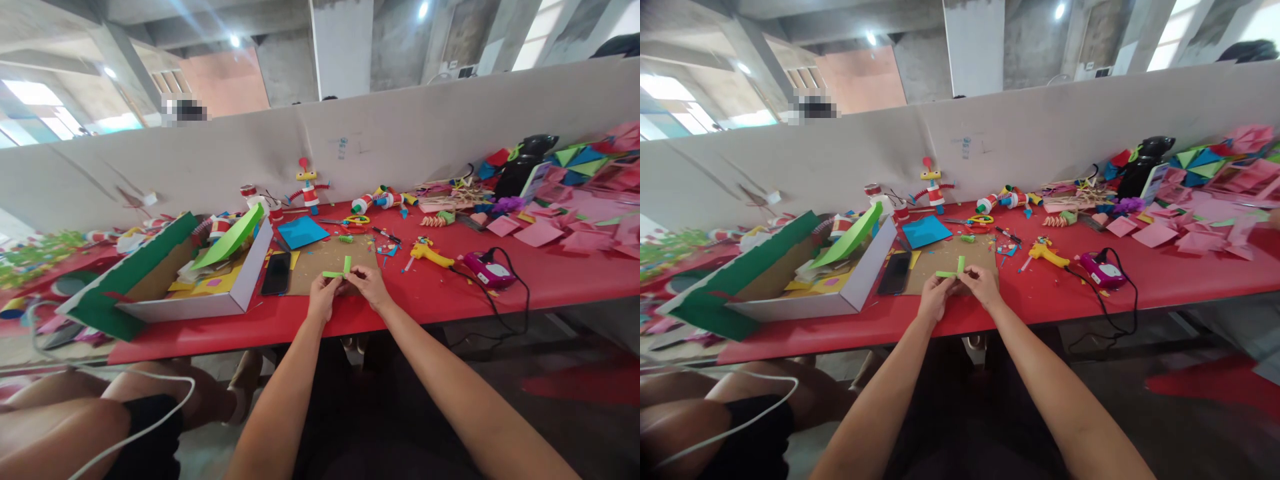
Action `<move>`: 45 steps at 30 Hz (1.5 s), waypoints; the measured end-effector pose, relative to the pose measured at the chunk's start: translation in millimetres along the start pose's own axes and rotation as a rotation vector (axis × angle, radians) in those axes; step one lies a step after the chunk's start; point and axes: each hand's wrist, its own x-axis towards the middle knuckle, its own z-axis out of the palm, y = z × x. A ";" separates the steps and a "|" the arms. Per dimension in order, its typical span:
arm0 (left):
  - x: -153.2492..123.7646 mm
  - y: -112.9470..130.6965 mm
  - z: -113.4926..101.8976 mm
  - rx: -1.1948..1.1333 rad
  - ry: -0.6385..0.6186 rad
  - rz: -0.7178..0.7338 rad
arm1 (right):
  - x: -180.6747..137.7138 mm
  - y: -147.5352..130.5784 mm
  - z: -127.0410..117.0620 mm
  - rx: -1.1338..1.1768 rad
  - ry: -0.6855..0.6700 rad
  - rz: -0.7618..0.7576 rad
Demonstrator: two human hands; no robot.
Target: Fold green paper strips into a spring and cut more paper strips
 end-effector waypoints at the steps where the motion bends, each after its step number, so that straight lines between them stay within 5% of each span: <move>1: 0.3 -0.2 -0.4 -0.002 -0.009 -0.005 | -0.1 -1.4 0.0 0.005 0.005 0.008; 20: 7.8 -0.7 -7.9 0.004 -0.087 -0.076 | 0.4 -4.2 -1.7 0.093 -0.018 0.035; 32: 8.8 -2.0 -3.7 0.044 0.007 -0.019 | 3.1 3.7 -2.0 -0.024 -0.057 -0.104; 40: 10.7 -3.0 -4.2 0.009 0.094 0.006 | -2.8 -4.3 1.7 0.085 -0.096 -0.030; 45: 9.6 -2.2 -3.6 -0.033 0.052 -0.025 | -1.9 -2.2 1.1 -0.017 -0.011 -0.044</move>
